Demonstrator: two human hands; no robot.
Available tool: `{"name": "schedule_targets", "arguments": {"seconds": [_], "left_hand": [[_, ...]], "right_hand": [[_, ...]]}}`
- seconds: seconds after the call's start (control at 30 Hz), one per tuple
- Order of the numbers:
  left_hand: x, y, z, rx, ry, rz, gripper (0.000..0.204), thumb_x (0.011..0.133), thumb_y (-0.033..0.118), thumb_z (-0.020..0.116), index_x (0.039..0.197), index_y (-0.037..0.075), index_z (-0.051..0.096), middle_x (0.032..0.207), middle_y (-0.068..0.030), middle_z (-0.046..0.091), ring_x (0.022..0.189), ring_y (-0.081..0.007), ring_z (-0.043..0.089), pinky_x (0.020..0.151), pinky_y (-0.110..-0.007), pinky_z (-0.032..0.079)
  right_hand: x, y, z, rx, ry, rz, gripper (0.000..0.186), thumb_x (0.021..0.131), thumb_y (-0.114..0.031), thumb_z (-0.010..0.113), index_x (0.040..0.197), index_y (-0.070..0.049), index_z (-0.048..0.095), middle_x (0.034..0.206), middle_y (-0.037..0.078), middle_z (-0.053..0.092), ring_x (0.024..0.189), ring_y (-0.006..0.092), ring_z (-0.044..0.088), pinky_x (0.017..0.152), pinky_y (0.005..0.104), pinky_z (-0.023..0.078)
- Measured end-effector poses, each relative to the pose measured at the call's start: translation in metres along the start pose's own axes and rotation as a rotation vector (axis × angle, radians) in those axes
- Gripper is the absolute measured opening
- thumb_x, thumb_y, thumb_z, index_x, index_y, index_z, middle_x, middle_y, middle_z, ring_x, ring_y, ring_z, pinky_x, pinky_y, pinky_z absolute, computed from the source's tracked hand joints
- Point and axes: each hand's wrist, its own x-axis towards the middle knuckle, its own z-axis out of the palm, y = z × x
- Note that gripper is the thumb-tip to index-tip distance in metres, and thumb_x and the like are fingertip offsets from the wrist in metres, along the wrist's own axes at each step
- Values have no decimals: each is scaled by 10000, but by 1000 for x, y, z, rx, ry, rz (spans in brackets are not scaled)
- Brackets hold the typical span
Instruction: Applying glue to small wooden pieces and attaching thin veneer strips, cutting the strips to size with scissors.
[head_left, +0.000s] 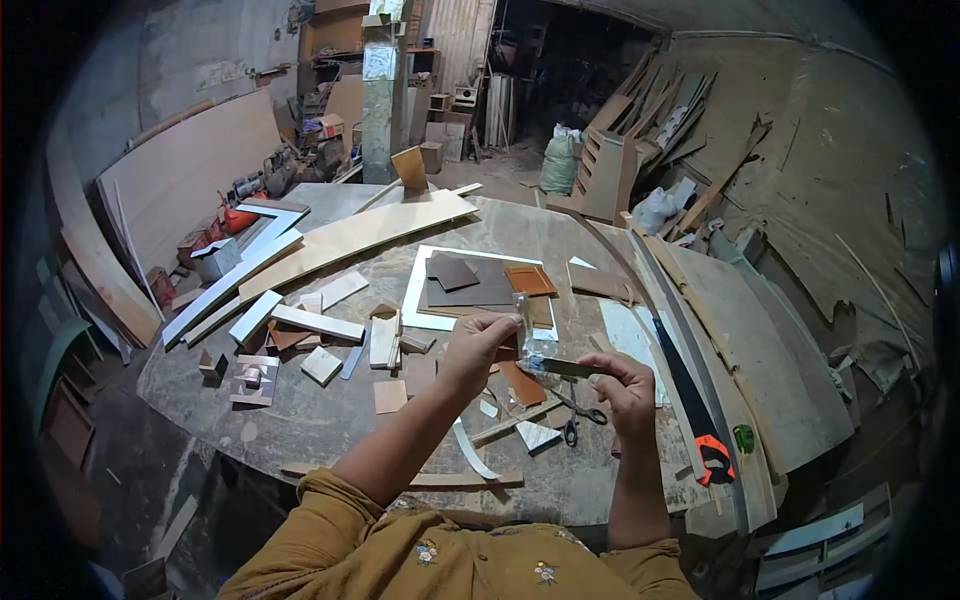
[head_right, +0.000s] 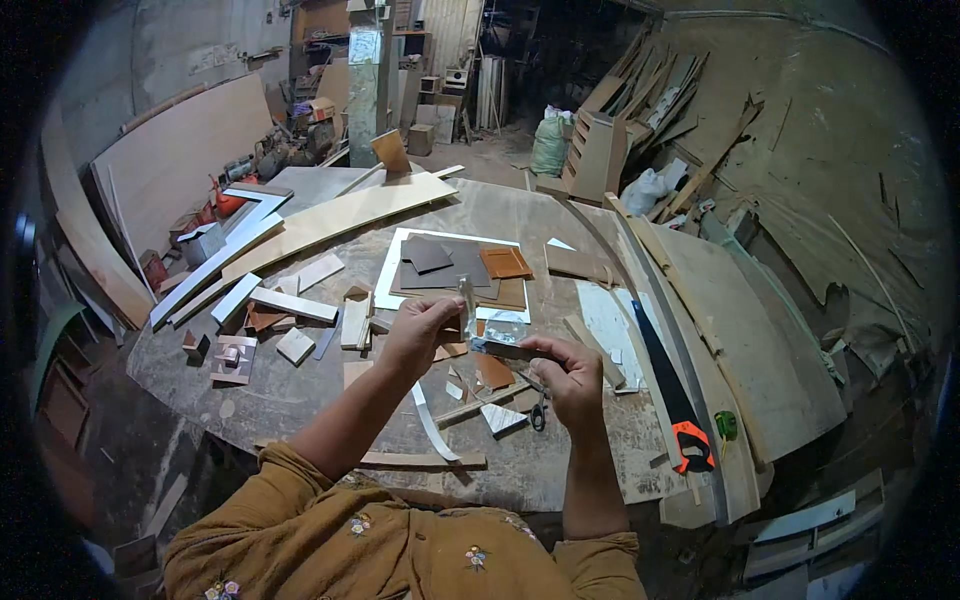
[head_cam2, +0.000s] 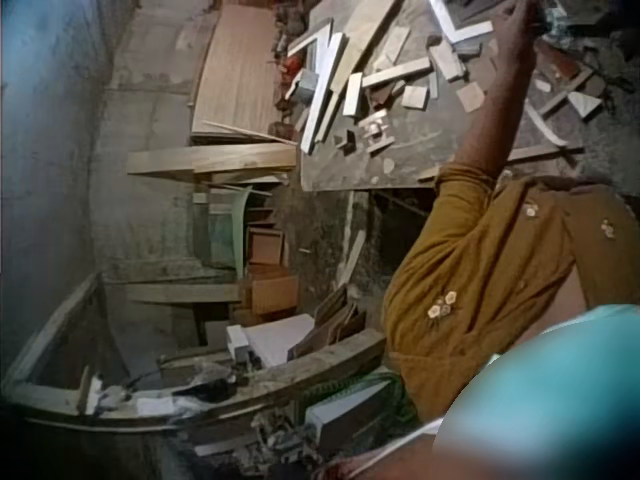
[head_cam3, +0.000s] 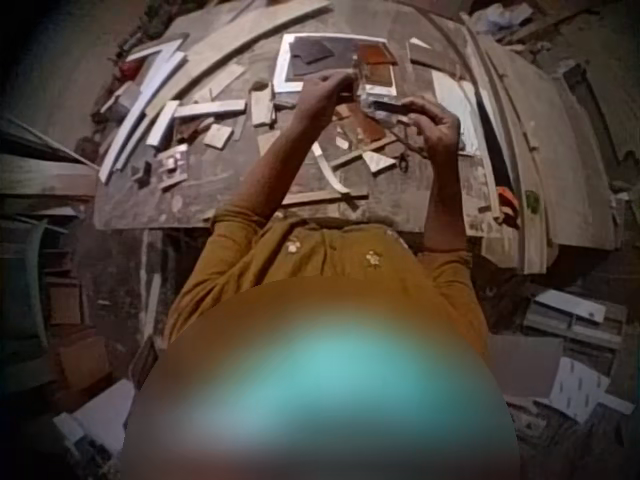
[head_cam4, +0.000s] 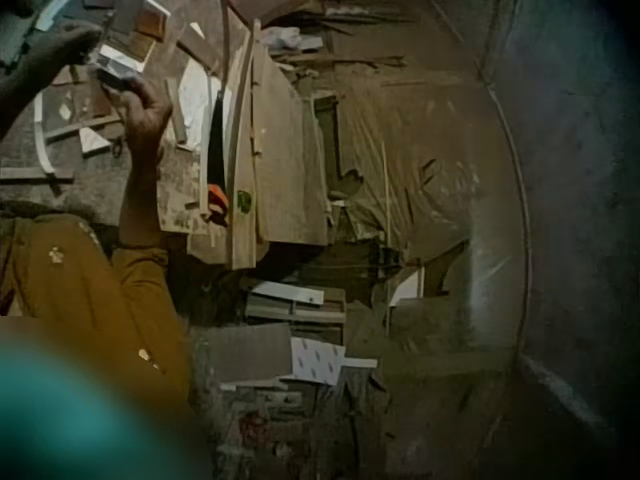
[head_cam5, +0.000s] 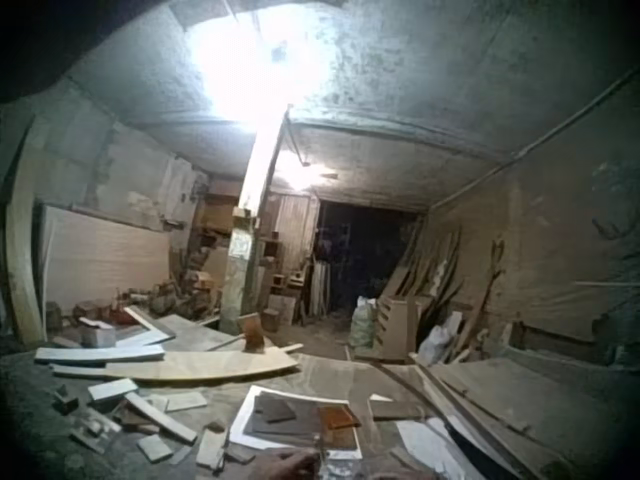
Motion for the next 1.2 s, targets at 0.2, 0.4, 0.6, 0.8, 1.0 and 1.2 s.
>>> {"name": "schedule_targets", "arguments": {"seconds": [0.2,0.4,0.6,0.8,1.0,1.2], "left_hand": [[-9,2,1,54,-92,41,220,867,180,569,744,11,639,678,-8,596,596,-78,566,579,-244,497],[-15,0,-5,69,-55,96,211,871,175,568,816,-10,655,699,-19,609,624,-88,583,610,-248,510],[-14,-1,-14,63,-82,40,270,860,195,570,658,20,605,594,5,537,534,-65,503,511,-218,426],[-18,4,-25,-24,-136,-73,254,836,176,580,627,32,589,567,-10,530,497,-86,493,491,-221,411],[-23,-2,-40,-90,-171,-52,216,850,177,577,677,48,590,603,-4,533,511,-85,485,509,-228,405],[-30,6,-55,-81,-76,-70,204,856,186,569,737,33,634,661,-18,595,568,-79,548,566,-233,474]], "right_hand": [[-8,-6,10,4,38,-1,230,728,12,509,910,64,640,829,79,631,766,134,593,723,251,466],[-10,-10,18,97,98,52,218,741,7,515,909,23,653,604,-51,481,503,25,389,470,176,310],[-17,-15,34,-53,102,57,204,741,17,519,905,57,633,748,0,562,649,63,507,592,192,401],[-23,-10,43,-118,124,-23,187,745,33,534,900,46,638,842,51,604,759,105,557,700,223,432],[-28,-8,52,-77,114,53,191,732,12,536,885,50,645,857,69,625,802,121,575,750,237,433],[-35,-18,66,-64,97,114,190,718,17,531,861,44,652,738,-5,580,649,49,498,597,183,386]]}}
